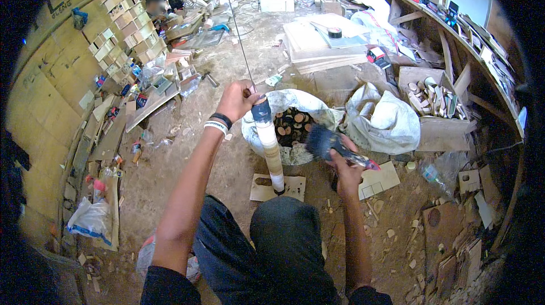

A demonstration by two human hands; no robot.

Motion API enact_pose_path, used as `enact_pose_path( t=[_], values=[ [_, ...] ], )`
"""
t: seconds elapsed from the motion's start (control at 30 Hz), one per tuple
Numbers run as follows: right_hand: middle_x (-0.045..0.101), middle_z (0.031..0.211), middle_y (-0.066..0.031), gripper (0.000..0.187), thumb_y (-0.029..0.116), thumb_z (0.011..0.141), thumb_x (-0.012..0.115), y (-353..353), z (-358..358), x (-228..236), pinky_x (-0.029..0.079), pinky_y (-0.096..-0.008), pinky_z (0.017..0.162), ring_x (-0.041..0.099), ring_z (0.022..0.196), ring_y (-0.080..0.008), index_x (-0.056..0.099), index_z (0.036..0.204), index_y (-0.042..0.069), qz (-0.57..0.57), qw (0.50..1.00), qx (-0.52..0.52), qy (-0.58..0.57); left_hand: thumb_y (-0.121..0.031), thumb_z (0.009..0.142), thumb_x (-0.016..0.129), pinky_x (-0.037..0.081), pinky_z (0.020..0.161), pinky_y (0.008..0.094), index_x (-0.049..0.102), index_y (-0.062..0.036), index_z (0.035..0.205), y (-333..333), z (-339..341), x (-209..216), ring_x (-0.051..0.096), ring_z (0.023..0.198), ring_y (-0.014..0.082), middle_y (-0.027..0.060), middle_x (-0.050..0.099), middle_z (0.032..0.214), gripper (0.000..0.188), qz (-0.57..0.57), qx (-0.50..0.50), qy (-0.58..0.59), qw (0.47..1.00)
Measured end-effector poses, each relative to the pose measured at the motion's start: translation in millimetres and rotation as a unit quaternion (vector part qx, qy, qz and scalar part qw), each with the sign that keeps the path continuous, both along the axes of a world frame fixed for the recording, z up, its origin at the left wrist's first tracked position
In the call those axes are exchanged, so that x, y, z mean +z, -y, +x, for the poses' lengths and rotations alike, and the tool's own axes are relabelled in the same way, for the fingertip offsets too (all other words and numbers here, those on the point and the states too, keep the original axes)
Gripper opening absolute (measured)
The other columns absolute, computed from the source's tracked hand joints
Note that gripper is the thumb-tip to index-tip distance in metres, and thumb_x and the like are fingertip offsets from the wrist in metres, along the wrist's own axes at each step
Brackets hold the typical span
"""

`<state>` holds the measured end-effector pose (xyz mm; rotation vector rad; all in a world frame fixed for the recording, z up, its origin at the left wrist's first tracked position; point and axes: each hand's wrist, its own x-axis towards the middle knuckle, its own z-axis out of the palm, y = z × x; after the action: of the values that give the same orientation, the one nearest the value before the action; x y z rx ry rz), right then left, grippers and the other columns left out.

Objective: The person sits on the floor in a workshop and uses a rasp to smooth a wooden dowel. They then pick up small wooden discs from a bag and thread them onto the dowel one by one.

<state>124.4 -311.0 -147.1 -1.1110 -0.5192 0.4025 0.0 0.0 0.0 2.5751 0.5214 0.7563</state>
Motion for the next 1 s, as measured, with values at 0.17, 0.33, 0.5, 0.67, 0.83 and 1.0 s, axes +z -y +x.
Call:
enact_pose_path(
  t=[0.17,0.33,0.5,0.67,0.83,1.0],
  values=[
    [0.064,0.128,-0.0146,0.051,0.004,0.088,0.074,-56,-35,52,0.063,-0.0349,0.077,0.067,0.104,-0.0213,0.057,0.136,-0.002,0.08,0.989,0.106,0.061,-0.016,0.086,0.079,0.047,0.055,0.0314,0.065,0.0,0.076,3,5,3,0.059,0.059,0.0123,0.0066,0.063,0.063,0.023,0.021,-0.051,0.039,0.998],
    [0.066,0.12,-0.0154,0.052,0.012,0.089,0.074,-100,-34,82,0.065,-0.0363,0.071,0.068,0.094,-0.0201,0.056,0.136,-0.001,0.082,0.984,-0.102,-0.119,-0.019,0.085,0.081,0.049,0.056,0.0314,0.067,0.0001,0.073,17,-4,5,0.061,0.058,0.014,0.0097,0.066,0.065,0.026,0.019,-0.021,0.016,0.999],
    [0.065,0.121,-0.014,0.052,0.013,0.085,0.079,-96,-58,73,0.064,-0.0344,0.072,0.068,0.093,-0.0218,0.059,0.131,0.001,0.1,0.995,-0.019,-0.012,-0.025,0.081,0.082,0.05,0.057,0.0357,0.066,-0.0007,0.069,20,-1,8,0.064,0.056,0.0234,0.0146,0.064,0.062,0.031,0.053,0.0,0.017,0.998],
    [0.062,0.101,-0.011,0.038,0.008,0.079,0.085,-98,-85,57,0.06,-0.0319,0.065,0.066,0.084,-0.0189,0.053,0.1,0.003,0.075,0.992,0.05,0.087,-0.028,0.081,0.081,0.051,0.058,0.0387,0.066,-0.0005,0.068,16,5,12,0.065,0.057,0.0278,0.0169,0.064,0.063,0.034,0.062,0.005,0.0,0.998],
    [0.056,0.109,-0.0129,0.037,0.011,0.087,0.079,-106,-53,68,0.066,-0.0384,0.07,0.067,0.093,-0.0248,0.046,0.103,0.003,0.169,0.979,-0.109,-0.039,-0.028,0.079,0.082,0.052,0.06,0.04,0.068,-0.0003,0.071,19,16,8,0.067,0.06,0.031,0.0184,0.066,0.066,0.032,0.049,0.001,0.005,0.999],
    [0.058,0.097,-0.0084,0.041,0.01,0.078,0.087,-97,-91,69,0.055,-0.0304,0.064,0.062,0.083,-0.0157,0.05,0.097,0.006,0.106,0.994,-0.006,0.013,-0.018,0.076,0.082,0.055,0.07,0.0442,0.07,0.0013,0.076,25,23,12,0.069,0.073,0.0389,0.0231,0.068,0.074,0.022,0.04,0.022,-0.023,0.999]
  ],
)
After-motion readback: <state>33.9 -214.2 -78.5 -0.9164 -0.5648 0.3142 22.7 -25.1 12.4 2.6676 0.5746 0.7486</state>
